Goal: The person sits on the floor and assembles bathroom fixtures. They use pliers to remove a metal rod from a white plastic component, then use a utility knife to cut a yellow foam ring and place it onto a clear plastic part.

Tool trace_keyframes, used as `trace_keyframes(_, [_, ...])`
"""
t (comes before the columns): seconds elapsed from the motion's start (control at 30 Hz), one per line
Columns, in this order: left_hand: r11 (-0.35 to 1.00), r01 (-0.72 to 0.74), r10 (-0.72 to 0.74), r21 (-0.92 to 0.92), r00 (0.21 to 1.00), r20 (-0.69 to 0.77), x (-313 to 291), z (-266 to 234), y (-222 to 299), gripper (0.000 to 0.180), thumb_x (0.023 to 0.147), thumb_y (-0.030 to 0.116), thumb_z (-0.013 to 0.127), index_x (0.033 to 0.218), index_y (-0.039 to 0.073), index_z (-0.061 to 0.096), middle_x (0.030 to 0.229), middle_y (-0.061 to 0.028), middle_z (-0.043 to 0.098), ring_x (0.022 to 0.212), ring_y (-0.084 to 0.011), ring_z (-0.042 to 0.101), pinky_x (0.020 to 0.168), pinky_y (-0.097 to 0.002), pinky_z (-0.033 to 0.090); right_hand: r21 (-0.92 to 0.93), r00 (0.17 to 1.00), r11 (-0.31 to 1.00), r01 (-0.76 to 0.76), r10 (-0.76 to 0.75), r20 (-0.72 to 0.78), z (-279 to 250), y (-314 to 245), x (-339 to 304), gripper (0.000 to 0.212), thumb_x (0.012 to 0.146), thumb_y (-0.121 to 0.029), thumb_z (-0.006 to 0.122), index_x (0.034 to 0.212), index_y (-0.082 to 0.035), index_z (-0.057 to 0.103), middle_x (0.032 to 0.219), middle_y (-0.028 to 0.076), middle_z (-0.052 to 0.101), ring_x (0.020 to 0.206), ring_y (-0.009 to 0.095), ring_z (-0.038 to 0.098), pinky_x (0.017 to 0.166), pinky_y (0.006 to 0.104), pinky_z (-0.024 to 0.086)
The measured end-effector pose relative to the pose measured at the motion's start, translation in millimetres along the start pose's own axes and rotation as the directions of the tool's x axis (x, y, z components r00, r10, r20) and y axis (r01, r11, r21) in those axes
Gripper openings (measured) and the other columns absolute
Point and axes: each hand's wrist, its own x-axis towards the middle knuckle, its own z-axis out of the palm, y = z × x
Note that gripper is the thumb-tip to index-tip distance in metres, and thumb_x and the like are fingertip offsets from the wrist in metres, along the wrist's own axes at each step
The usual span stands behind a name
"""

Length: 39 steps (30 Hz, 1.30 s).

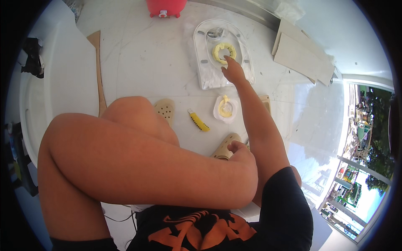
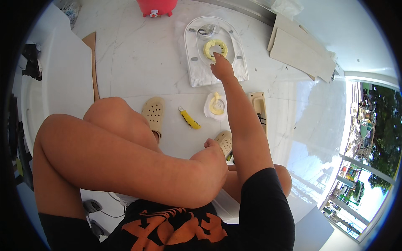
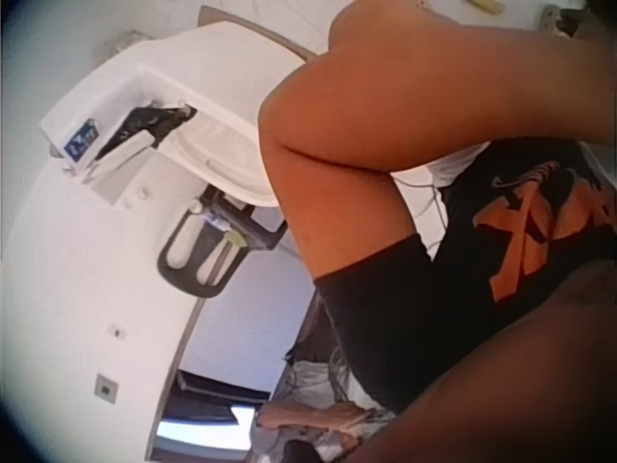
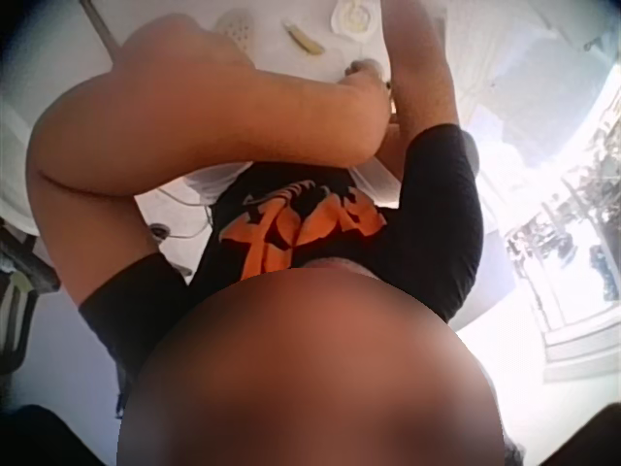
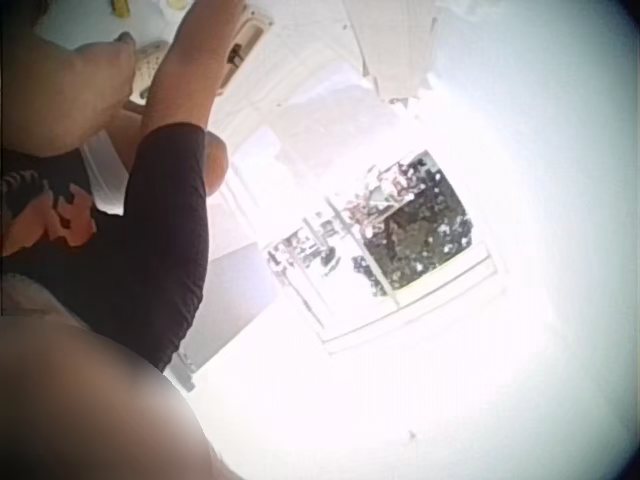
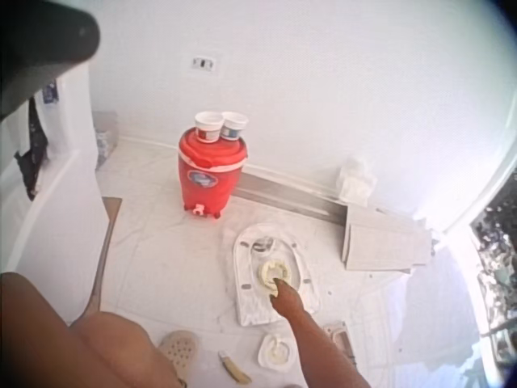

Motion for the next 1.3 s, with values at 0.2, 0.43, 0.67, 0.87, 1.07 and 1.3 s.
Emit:
trace_keyframes(0.2, [0.999,0.011,-0.009,-0.037,0.999,0.052,3.0,0.6,-1.1,0.064,0.093,0.040,0.073,0.152,0.018,0.060,0.150,-0.0126,0.062,0.138,-0.0336,0.059,0.111,-0.0563,0.045,0.210,0.935,0.936,-0.283,0.318,-0.159,16.3,50.3,-45.2,0.022,0.096,-0.018,0.066,0.111,-0.006,0.078,0.104,0.016,0.080,0.101,0.036,0.075,0.093,0.0462,0.058])
trace_keyframes(0.43, [0.983,0.033,-0.041,-0.178,0.998,-0.040,2.1,13.8,-6.6,0.037,0.078,0.019,0.082,0.108,-0.001,0.076,0.105,-0.0160,0.072,0.099,-0.0308,0.069,0.088,-0.0435,0.053,0.079,0.742,0.737,-0.671,0.668,0.062,32.0,75.1,-135.2,0.029,0.098,-0.033,0.070,0.111,-0.010,0.080,0.116,0.013,0.078,0.110,0.033,0.074,0.093,0.0471,0.058])
trace_keyframes(0.67, [0.983,0.026,-0.034,-0.183,0.999,-0.040,4.5,29.9,-10.3,0.027,0.085,0.011,0.072,0.107,-0.004,0.067,0.100,-0.0199,0.070,0.098,-0.0316,0.069,0.086,-0.0402,0.053,0.181,0.624,0.600,-0.779,0.769,0.136,55.0,77.2,-179.5,0.053,0.095,-0.051,0.072,0.129,-0.009,0.075,0.133,0.014,0.073,0.124,0.033,0.068,0.101,0.0449,0.057])
trace_keyframes(0.87, [0.996,0.009,-0.015,-0.092,0.997,-0.071,7.9,27.1,-3.5,0.029,0.085,0.010,0.071,0.109,-0.005,0.065,0.099,-0.0200,0.070,0.096,-0.0312,0.069,0.084,-0.0402,0.053,0.181,0.735,0.714,-0.677,0.670,0.107,60.4,61.8,-191.8,0.080,0.086,-0.051,0.081,0.148,-0.007,0.057,0.140,0.016,0.067,0.129,0.033,0.064,0.106,0.0432,0.053])
trace_keyframes(1.07, [0.999,0.013,-0.017,-0.042,0.995,-0.101,5.3,25.6,-2.7,0.028,0.085,0.011,0.069,0.109,-0.004,0.065,0.098,-0.0191,0.070,0.095,-0.0301,0.069,0.082,-0.0388,0.052,-0.002,0.979,0.980,-0.200,0.199,0.052,60.5,42.5,-172.4,0.062,0.088,-0.019,0.074,0.147,-0.014,0.058,0.152,0.012,0.056,0.141,0.031,0.053,0.114,0.0424,0.047])
trace_keyframes(1.3, [0.995,0.010,-0.018,-0.097,0.997,-0.080,6.6,26.2,-3.3,0.027,0.086,0.009,0.068,0.110,-0.004,0.066,0.100,-0.0190,0.070,0.099,-0.0297,0.068,0.084,-0.0375,0.051,-0.198,0.926,0.976,-0.093,0.158,0.343,59.4,28.2,-156.6,0.032,0.093,-0.005,0.062,0.124,-0.012,0.071,0.129,0.010,0.066,0.126,0.029,0.062,0.107,0.0433,0.049])
